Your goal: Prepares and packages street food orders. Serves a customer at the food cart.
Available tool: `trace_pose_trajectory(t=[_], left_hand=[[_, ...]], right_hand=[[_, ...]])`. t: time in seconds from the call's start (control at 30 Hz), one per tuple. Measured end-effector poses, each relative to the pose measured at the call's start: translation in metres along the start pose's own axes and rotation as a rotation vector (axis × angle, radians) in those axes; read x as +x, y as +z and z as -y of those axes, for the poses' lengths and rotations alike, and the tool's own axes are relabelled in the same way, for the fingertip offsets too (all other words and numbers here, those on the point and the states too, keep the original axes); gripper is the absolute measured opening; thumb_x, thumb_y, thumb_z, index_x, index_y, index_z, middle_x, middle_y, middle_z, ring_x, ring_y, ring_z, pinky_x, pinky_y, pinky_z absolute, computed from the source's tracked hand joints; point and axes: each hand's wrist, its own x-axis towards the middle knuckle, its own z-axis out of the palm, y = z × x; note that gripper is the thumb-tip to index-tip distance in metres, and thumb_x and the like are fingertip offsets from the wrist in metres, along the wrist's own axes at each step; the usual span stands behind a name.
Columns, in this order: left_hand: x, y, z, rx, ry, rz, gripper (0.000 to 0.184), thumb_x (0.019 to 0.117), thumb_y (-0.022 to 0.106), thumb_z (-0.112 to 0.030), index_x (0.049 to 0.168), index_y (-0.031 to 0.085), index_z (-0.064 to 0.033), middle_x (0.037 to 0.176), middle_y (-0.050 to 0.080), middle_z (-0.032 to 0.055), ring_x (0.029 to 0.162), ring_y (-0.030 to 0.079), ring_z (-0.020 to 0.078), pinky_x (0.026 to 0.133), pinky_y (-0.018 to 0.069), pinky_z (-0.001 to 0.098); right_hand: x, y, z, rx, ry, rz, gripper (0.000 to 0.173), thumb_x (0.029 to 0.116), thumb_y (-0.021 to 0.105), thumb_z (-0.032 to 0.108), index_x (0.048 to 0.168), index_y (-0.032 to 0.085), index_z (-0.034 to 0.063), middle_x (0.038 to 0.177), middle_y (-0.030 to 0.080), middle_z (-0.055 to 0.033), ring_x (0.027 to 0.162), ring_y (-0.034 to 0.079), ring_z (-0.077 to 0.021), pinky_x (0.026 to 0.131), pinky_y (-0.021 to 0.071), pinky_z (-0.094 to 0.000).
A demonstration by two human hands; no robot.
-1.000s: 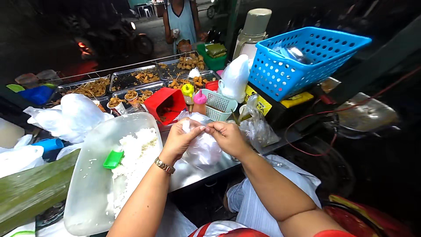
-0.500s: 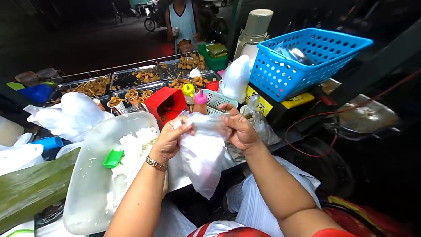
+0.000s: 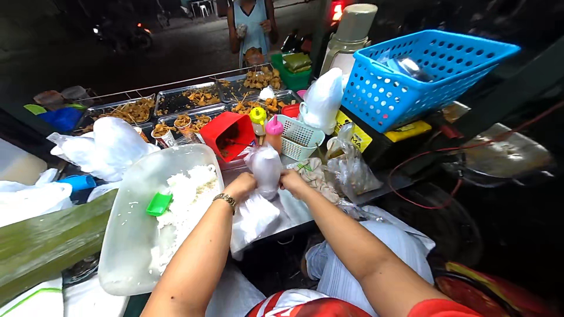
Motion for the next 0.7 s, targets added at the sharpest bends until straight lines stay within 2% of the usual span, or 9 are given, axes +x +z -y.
trace_pose_trajectory(t=[0.07, 0.13, 0.23, 0.3, 0.37, 0.4, 0.5, 0.6, 0.7], left_hand=[[0.005, -0.001, -0.001, 0.107, -0.01, -0.005, 0.017, 0.1016, 0.056, -0.013, 0.108, 0.062, 0.0013, 0.091, 0.057, 0.0089, 0.072, 0.051, 0.0148, 0.066, 0.0446, 0.0346], [0.003, -0.006, 0.0, 0.145, 0.042, -0.1, 0.022, 0.1024, 0.056, -0.014, 0.109, 0.066, 0.0045, 0.101, 0.063, 0.0179, 0.088, 0.059, 0.0247, 0.082, 0.0482, 0.0458], [-0.011, -0.022, -0.001, 0.024, 0.147, -0.316, 0.03, 0.106, 0.051, -0.016, 0.123, 0.069, 0.0012, 0.117, 0.068, 0.0248, 0.11, 0.064, 0.0357, 0.098, 0.047, 0.0557], [-0.022, -0.029, -0.004, -0.183, 0.262, -0.448, 0.031, 0.1087, 0.049, -0.022, 0.119, 0.07, -0.0014, 0.103, 0.069, 0.017, 0.089, 0.064, 0.0244, 0.08, 0.0514, 0.0452], [-0.036, -0.031, -0.012, -0.389, 0.398, -0.48, 0.033, 0.1096, 0.048, -0.029, 0.107, 0.072, -0.007, 0.089, 0.069, 0.0016, 0.066, 0.057, 0.0057, 0.058, 0.0475, 0.0246], [-0.042, -0.029, -0.015, -0.469, 0.471, -0.459, 0.033, 0.1095, 0.049, -0.029, 0.103, 0.074, -0.0085, 0.085, 0.071, -0.0021, 0.058, 0.055, 0.001, 0.051, 0.045, 0.018], [-0.052, -0.02, -0.019, -0.51, 0.638, -0.396, 0.03, 0.109, 0.049, -0.023, 0.101, 0.075, -0.0088, 0.085, 0.07, -0.0051, 0.06, 0.056, -0.0016, 0.054, 0.046, 0.0147], [-0.053, -0.012, -0.019, -0.461, 0.712, -0.396, 0.025, 0.1076, 0.052, -0.019, 0.101, 0.074, -0.0089, 0.088, 0.071, -0.0062, 0.068, 0.059, -0.0023, 0.061, 0.049, 0.0154], [-0.055, -0.01, -0.019, -0.486, 0.716, -0.324, 0.019, 0.1047, 0.057, -0.015, 0.103, 0.074, -0.0075, 0.088, 0.071, -0.0048, 0.072, 0.063, -0.0001, 0.065, 0.0528, 0.018]], right_hand=[[0.001, 0.006, -0.009, 0.146, 0.046, 0.01, 0.028, 0.0983, 0.048, -0.007, 0.123, 0.062, -0.0062, 0.097, 0.063, -0.0107, 0.073, 0.058, -0.0107, 0.069, 0.0516, -0.0278], [-0.004, 0.0, -0.003, 0.191, 0.041, 0.038, 0.033, 0.0999, 0.048, -0.007, 0.131, 0.059, -0.0062, 0.11, 0.064, -0.0151, 0.081, 0.063, -0.0132, 0.075, 0.0551, -0.0291], [-0.017, -0.021, 0.016, 0.207, 0.033, 0.008, 0.03, 0.1065, 0.051, 0.005, 0.135, 0.059, -0.0037, 0.123, 0.063, -0.0191, 0.092, 0.067, -0.0174, 0.081, 0.057, -0.0312], [-0.029, -0.036, 0.032, 0.097, -0.078, -0.118, 0.029, 0.1072, 0.054, 0.013, 0.127, 0.065, -0.0047, 0.119, 0.068, -0.0204, 0.098, 0.068, -0.0211, 0.088, 0.0562, -0.0357], [-0.045, -0.044, 0.047, 0.032, -0.309, -0.276, 0.027, 0.1063, 0.056, 0.016, 0.115, 0.071, -0.0043, 0.108, 0.071, -0.0173, 0.093, 0.068, -0.0216, 0.088, 0.0551, -0.0401], [-0.055, -0.045, 0.054, 0.042, -0.446, -0.322, 0.026, 0.106, 0.056, 0.017, 0.109, 0.072, -0.0029, 0.103, 0.07, -0.0128, 0.089, 0.066, -0.0168, 0.084, 0.0551, -0.0367], [-0.085, -0.039, 0.068, 0.113, -0.712, -0.19, 0.026, 0.1021, 0.058, 0.021, 0.106, 0.072, -0.0004, 0.1, 0.07, -0.0035, 0.086, 0.066, -0.005, 0.079, 0.0573, -0.0255], [-0.103, -0.025, 0.075, 0.013, -0.668, -0.065, 0.033, 0.0847, 0.082, 0.028, 0.102, 0.073, 0.0013, 0.094, 0.069, -0.003, 0.081, 0.063, -0.0039, 0.072, 0.0539, -0.0219], [-0.105, -0.021, 0.075, -0.039, -0.696, -0.073, 0.015, 0.0902, 0.077, 0.017, 0.091, 0.074, 0.0024, 0.085, 0.069, -0.0007, 0.075, 0.062, -0.0003, 0.07, 0.054, -0.0186]])
